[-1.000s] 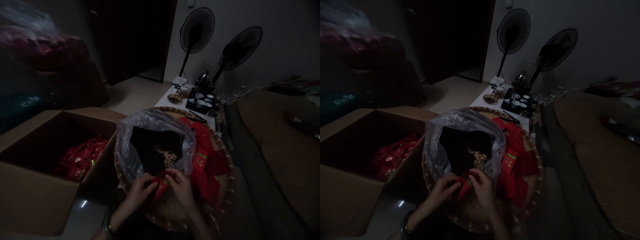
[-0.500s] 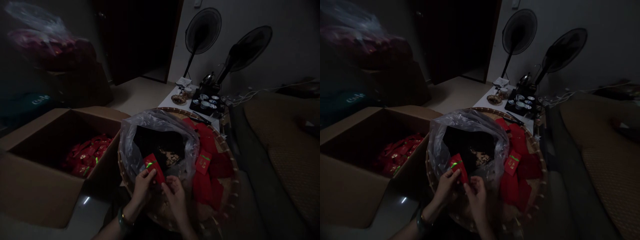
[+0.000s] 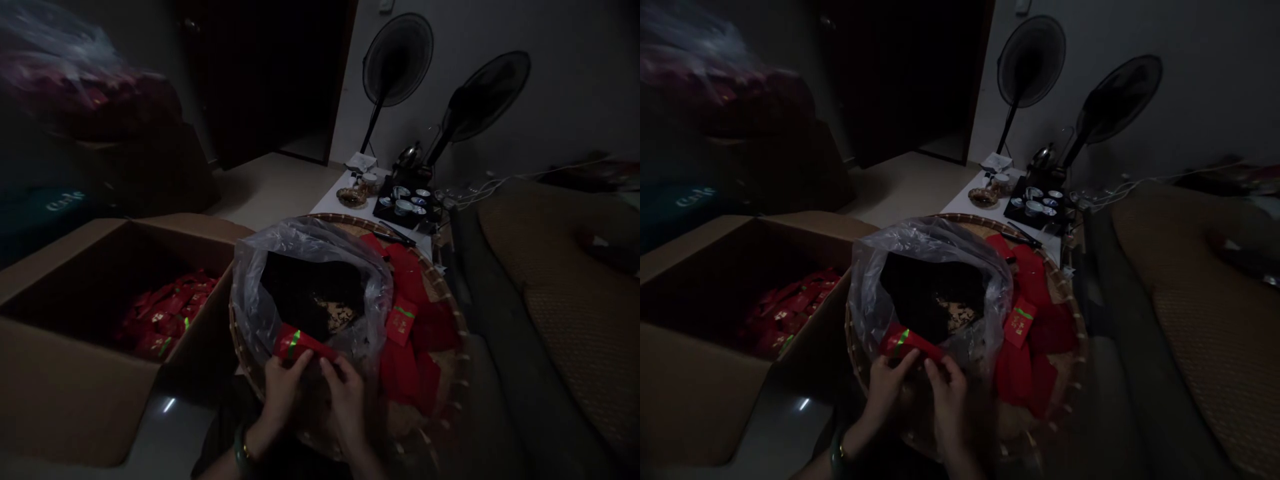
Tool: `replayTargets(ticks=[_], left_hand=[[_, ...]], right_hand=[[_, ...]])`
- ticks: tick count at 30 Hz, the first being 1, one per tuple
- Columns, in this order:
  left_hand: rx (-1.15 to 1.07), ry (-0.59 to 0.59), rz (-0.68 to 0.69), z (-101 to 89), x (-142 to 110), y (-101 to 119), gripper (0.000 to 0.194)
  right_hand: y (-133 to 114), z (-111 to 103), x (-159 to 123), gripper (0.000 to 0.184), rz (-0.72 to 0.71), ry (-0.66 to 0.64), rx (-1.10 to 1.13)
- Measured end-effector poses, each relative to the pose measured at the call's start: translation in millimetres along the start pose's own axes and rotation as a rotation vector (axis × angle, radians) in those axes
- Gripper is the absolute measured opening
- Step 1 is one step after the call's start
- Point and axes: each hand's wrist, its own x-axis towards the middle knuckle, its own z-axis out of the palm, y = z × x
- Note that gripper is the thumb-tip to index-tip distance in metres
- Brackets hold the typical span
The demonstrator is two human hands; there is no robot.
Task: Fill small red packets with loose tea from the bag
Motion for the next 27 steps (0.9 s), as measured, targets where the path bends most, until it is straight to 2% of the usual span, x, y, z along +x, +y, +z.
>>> replayTargets(ticks=[5, 8, 10, 13, 16, 18, 20, 25, 27], left_hand=[[0.033, -0.106, 0.022, -4.0, 2.8, 2.2, 0.032], [0.025, -0.156, 0.036, -12.9, 10.3, 3.4, 0.043], [0.038, -0.167, 0.047, -18.9, 15.1, 4.2, 0.049], [0.112, -0.174, 0.076, -23.4, 18.3, 1.8, 0.048], [0.159, -0.243, 0.13, -22.4, 16.5, -4.4, 0.043], [0.173, -0.289, 0.15, -21.1, 15.1, -7.4, 0.041], [0.184, -0.28, 0.163, -21.1, 15.2, -7.9, 0.041], [0.194, -0.156, 0.154, -24.1, 18.7, -2.6, 0.045], [0.175, -0.151, 0.115, -23.6, 17.7, -1.5, 0.049]], right_hand=[[-16.5, -15.5, 11.5, 0.026, -0.288, 0.116, -0.329], [-27.2, -21.7, 17.0, 0.024, -0.355, 0.028, -0.396], [-29.9, -23.0, 18.2, 0.024, -0.289, -0.06, -0.375], [-27.4, -21.2, 16.7, 0.03, -0.085, -0.166, -0.216], [-22.2, -17.3, 14.5, 0.04, 0.063, -0.283, -0.011], [-20.4, -15.5, 14.6, 0.041, 0.116, -0.351, 0.033], [-20.7, -15.2, 16.0, 0.038, 0.124, -0.347, 0.023], [-23.0, -18.0, 18.0, 0.035, 0.033, -0.17, -0.016], [-22.1, -18.7, 16.4, 0.04, 0.093, -0.178, 0.004]])
